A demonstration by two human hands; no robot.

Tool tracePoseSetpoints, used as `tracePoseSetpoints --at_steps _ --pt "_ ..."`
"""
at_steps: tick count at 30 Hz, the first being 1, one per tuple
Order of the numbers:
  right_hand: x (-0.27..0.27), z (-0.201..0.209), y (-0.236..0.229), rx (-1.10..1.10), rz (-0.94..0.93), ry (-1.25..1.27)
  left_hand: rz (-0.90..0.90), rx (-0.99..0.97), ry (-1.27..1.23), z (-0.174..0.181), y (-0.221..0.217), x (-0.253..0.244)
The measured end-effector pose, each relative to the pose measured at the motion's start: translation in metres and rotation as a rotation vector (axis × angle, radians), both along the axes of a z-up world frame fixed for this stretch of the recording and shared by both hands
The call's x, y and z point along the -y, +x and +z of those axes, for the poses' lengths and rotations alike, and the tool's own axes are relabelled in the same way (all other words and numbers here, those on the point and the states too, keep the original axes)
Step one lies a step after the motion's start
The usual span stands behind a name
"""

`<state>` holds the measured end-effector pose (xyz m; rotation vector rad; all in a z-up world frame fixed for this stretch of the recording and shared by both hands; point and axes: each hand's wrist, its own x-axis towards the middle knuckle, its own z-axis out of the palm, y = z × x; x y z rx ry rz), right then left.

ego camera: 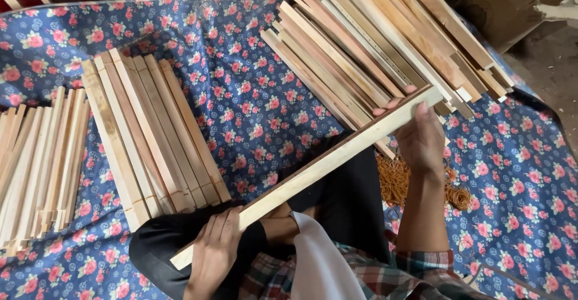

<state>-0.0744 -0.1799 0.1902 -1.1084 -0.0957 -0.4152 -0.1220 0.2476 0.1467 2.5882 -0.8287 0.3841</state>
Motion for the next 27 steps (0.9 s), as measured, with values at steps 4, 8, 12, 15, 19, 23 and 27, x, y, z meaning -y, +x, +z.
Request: tracePoseSetpoints --at_steps 4,8,12,15,19,23,27 --pt "-0.004 -0.003 -0.003 -0.062 -0.077 0.026 0.044 0.055 0.037 -0.009 -0.005 -0.006" --pt "-0.004 -0.006 -0.006 0.006 -0.005 0.042 0.056 0.128 0.076 -0.013 -0.011 -0.013" --pt "-0.009 -0.005 -0.009 0.033 0.047 0.096 0.100 0.140 0.120 -0.027 -0.020 -0.025" --pt "-0.009 -0.012 -0.011 0.027 0.058 0.081 0.106 0.192 0.144 -0.029 -0.025 -0.029" --pt "-0.003 -0.028 -0.016 -0.025 0.104 0.024 0.119 0.234 0.182 -0.028 -0.033 -0.035" --pt "-0.011 -0.045 -0.018 -0.178 0.007 0.077 0.122 0.179 0.175 -0.024 -0.038 -0.035" --pt "-0.024 -0.064 -0.019 -0.339 -0.126 0.142 0.144 0.177 0.216 -0.024 -0.038 -0.034"
